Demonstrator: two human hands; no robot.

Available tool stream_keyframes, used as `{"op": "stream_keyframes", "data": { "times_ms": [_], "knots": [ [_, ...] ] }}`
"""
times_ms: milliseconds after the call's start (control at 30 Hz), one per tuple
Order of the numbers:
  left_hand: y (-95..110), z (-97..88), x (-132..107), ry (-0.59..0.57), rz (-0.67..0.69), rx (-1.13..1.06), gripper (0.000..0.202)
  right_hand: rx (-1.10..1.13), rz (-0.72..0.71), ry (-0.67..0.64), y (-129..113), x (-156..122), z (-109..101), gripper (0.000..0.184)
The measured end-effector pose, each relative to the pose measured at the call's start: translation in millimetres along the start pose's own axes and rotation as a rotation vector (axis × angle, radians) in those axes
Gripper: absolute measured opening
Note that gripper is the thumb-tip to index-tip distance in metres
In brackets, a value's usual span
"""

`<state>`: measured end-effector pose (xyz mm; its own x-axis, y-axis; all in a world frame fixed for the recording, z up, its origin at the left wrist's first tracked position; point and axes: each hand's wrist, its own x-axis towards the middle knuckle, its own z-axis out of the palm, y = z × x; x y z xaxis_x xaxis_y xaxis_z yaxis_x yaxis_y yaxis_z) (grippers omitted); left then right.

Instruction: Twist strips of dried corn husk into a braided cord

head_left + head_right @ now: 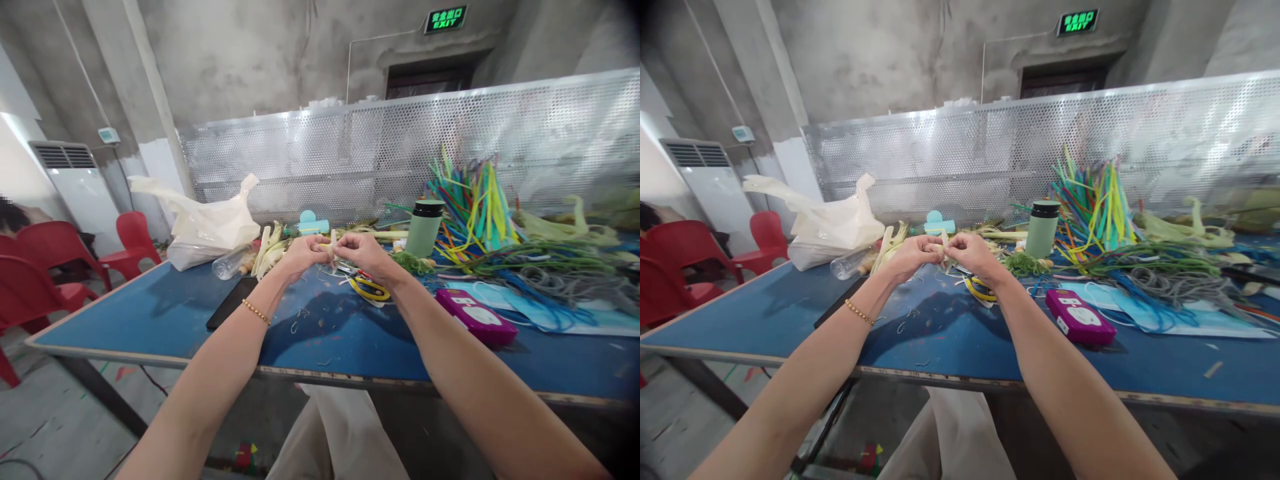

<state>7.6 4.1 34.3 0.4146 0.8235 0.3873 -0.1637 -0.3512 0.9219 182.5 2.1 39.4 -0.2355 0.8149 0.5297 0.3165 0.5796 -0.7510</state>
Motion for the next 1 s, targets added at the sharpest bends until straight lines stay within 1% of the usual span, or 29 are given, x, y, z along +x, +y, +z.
{"op": "stream_keyframes", "data": {
  "times_ms": [133, 300, 467, 567, 800, 1000],
  "knots": [
    [1.7, -0.8, -2.1, -0.049, -0.026, 0.014, 0.045, 0.042, 0.033, -0.067, -4.5, -2.5, -1.4, 0.025],
    [-0.5, -3.7, -0.5, -0.059, -0.015, -0.001, 0.046, 0.051, 0.009, -0.043, -4.8, -3.3, -0.8, 0.024],
    [-4.8, -8.6, 2.0, -0.081, -0.013, 0.001, 0.045, 0.139, 0.049, -0.072, -3.4, -4.0, 4.7, 0.028],
    [-5.8, -10.4, 2.0, -0.096, -0.018, -0.007, 0.046, 0.146, 0.066, -0.084, -1.3, -4.0, 6.8, 0.028],
    [-5.8, -10.2, 2.2, -0.056, -0.051, -0.021, 0.056, 0.129, 0.073, -0.036, 6.7, -1.4, 9.7, 0.024],
    [-6.5, -7.0, 2.6, -0.052, -0.041, -0.011, 0.054, 0.149, 0.107, -0.025, 9.2, -0.5, 12.6, 0.024]
  ]
}}
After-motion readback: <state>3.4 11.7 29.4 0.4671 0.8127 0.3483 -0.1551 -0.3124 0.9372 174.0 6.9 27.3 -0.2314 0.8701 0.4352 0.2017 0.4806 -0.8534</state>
